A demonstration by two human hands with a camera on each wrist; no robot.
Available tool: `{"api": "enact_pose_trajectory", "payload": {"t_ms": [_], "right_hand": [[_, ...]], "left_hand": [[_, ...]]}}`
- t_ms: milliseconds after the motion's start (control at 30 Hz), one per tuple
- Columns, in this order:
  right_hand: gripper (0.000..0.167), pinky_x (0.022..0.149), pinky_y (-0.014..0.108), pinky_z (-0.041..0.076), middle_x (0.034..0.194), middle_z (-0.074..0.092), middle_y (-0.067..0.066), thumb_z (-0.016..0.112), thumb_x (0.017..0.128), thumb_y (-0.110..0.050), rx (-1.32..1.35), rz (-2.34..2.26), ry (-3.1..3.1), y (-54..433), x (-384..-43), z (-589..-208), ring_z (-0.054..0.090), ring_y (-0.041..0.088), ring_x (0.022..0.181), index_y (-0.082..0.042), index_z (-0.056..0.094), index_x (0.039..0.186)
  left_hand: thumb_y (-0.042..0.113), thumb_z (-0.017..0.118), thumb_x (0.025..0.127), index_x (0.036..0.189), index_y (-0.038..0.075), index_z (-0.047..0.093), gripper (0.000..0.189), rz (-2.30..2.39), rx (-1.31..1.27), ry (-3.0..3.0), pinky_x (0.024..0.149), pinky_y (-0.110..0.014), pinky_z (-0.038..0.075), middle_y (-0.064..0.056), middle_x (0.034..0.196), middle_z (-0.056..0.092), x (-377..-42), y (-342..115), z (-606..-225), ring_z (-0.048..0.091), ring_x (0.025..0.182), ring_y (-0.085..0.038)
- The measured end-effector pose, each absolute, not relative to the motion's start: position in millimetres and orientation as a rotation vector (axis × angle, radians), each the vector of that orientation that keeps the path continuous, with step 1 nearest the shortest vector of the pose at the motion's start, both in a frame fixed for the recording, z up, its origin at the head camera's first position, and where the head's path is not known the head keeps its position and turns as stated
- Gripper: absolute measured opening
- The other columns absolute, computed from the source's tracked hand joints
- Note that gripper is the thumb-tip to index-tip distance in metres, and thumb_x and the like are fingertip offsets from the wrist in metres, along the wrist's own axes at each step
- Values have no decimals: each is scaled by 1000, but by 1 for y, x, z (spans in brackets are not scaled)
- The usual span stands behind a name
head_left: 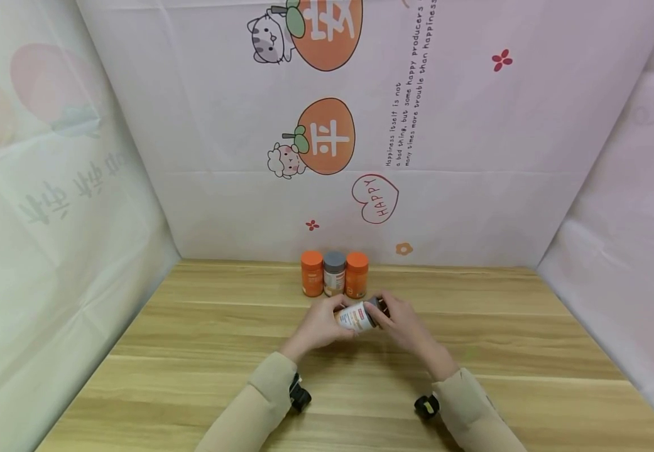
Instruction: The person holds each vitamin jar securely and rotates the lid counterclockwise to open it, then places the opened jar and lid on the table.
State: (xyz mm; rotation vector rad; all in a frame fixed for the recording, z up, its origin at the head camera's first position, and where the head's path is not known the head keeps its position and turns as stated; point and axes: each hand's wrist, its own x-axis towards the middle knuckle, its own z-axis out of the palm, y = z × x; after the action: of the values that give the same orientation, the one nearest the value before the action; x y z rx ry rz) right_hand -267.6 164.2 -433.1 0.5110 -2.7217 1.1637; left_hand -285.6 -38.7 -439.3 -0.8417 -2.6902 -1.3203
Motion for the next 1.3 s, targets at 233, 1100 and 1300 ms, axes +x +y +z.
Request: {"api": "enact_pose_trajectory", "payload": {"t_ms": [233, 1100, 1300], "right_hand": [[34, 53, 23, 46, 77, 58, 2, 50, 96, -41, 506, 1185, -2723, 162, -263, -431, 53, 10, 62, -9, 56, 107], [37, 50, 35, 50, 76, 57, 9, 50, 97, -39, 235, 1497, -2672, 158, -258, -427, 53, 16, 56, -4, 55, 105], [35, 48, 29, 48, 73, 57, 8, 49, 98, -37, 263, 1423, -2703, 158, -258, -428, 53, 15, 54, -3, 55, 105]], "left_hand": [[17, 83, 64, 103, 14, 63, 44, -1293, -844, -2710, 71, -25, 48, 1, 94, 66, -282, -39, -438, 58, 81, -10], [20, 84, 68, 111, 12, 62, 48, -984, -846, -2722, 71, -22, 48, 0, 97, 67, -273, -29, -429, 58, 80, -9], [23, 85, 66, 108, 13, 66, 47, -964, -855, -2696, 67, -21, 47, 2, 92, 68, -271, -31, -429, 57, 76, -7]]}}
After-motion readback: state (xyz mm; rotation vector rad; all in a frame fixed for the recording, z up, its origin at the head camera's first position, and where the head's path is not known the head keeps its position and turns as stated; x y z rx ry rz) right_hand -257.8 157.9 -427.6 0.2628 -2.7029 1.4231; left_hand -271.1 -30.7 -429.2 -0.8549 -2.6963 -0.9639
